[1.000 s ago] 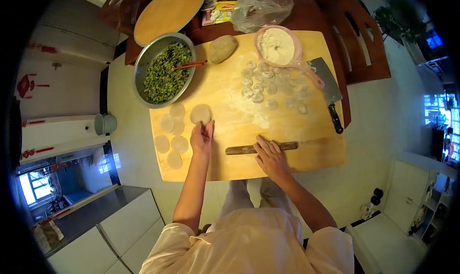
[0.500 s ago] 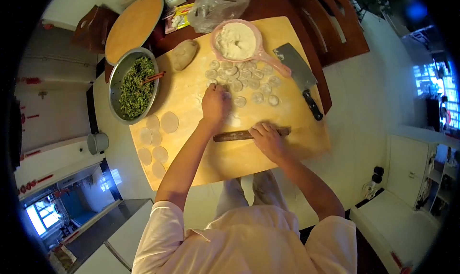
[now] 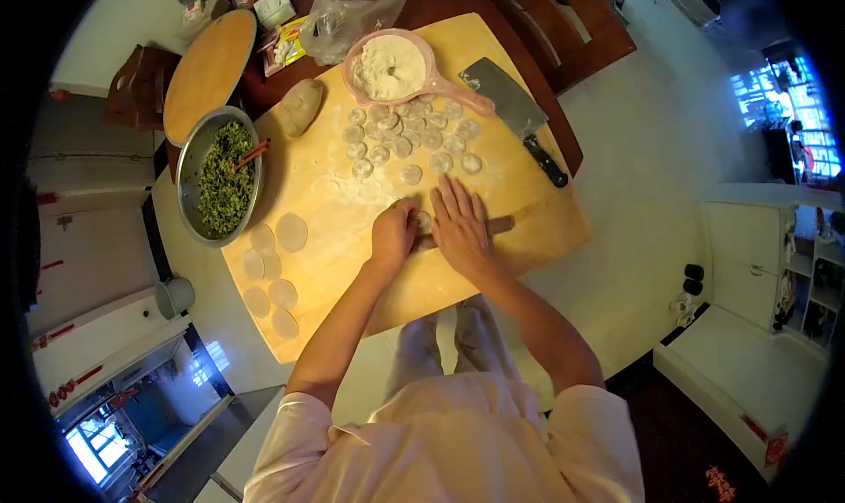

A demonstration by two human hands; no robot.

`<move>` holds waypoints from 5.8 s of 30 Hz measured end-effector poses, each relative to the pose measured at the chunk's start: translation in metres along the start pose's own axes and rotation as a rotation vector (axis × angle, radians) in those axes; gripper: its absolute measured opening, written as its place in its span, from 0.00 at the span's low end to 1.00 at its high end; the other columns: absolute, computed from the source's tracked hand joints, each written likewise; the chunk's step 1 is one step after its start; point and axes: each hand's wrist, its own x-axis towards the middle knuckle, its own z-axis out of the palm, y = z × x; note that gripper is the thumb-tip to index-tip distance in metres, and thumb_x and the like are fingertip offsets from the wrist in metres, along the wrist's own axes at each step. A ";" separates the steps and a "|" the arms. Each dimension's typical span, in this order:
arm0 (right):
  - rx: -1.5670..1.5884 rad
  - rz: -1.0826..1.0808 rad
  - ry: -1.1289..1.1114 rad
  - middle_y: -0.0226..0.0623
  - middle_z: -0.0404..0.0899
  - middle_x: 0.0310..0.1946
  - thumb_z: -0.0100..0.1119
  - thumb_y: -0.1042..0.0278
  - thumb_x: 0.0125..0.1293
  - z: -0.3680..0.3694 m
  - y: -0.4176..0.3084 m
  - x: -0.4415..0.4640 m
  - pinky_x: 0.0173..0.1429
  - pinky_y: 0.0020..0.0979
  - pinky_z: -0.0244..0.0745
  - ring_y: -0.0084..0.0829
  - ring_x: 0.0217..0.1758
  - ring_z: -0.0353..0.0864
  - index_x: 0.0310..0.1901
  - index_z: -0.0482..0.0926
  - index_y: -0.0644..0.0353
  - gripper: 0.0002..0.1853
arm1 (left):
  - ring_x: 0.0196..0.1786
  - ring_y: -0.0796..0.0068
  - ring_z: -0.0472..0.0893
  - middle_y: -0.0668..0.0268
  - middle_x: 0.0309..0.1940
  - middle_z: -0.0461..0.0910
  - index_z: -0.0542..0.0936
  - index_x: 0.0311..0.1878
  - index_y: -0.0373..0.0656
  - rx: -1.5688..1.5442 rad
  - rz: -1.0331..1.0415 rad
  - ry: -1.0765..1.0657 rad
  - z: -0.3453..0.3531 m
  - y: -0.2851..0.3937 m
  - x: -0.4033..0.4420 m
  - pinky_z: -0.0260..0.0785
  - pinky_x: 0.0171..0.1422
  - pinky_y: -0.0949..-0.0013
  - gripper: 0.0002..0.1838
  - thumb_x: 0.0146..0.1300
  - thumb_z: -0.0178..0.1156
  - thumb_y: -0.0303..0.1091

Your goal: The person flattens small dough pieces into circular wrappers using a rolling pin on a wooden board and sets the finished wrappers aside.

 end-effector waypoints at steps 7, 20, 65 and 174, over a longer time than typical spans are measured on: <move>-0.111 0.035 0.089 0.47 0.55 0.74 0.53 0.68 0.67 0.026 0.003 0.055 0.73 0.54 0.52 0.46 0.77 0.54 0.65 0.67 0.65 0.26 | 0.36 0.51 0.81 0.53 0.29 0.81 0.82 0.29 0.43 0.047 -0.018 -0.180 0.003 -0.014 0.022 0.72 0.41 0.54 0.03 0.51 0.61 0.29; -0.154 0.056 0.071 0.48 0.59 0.72 0.54 0.67 0.65 0.024 -0.013 0.044 0.72 0.53 0.55 0.45 0.76 0.57 0.66 0.68 0.63 0.27 | 0.34 0.51 0.81 0.53 0.29 0.82 0.84 0.30 0.43 0.111 0.025 -0.175 -0.006 -0.025 0.024 0.72 0.39 0.55 0.05 0.49 0.62 0.29; -0.230 0.078 -0.021 0.46 0.59 0.72 0.55 0.66 0.65 0.027 -0.041 -0.019 0.72 0.52 0.55 0.44 0.75 0.58 0.65 0.70 0.63 0.26 | 0.32 0.60 0.83 0.58 0.25 0.82 0.84 0.32 0.45 -0.483 -0.414 -0.130 -0.007 -0.069 0.000 0.73 0.39 0.64 0.05 0.49 0.68 0.30; -0.179 0.067 -0.070 0.46 0.58 0.73 0.56 0.66 0.64 0.024 -0.070 -0.030 0.73 0.53 0.54 0.46 0.76 0.55 0.65 0.69 0.63 0.27 | 0.32 0.59 0.82 0.59 0.27 0.83 0.83 0.31 0.43 -0.422 -0.468 -0.015 -0.031 -0.087 -0.011 0.74 0.39 0.62 0.04 0.54 0.62 0.32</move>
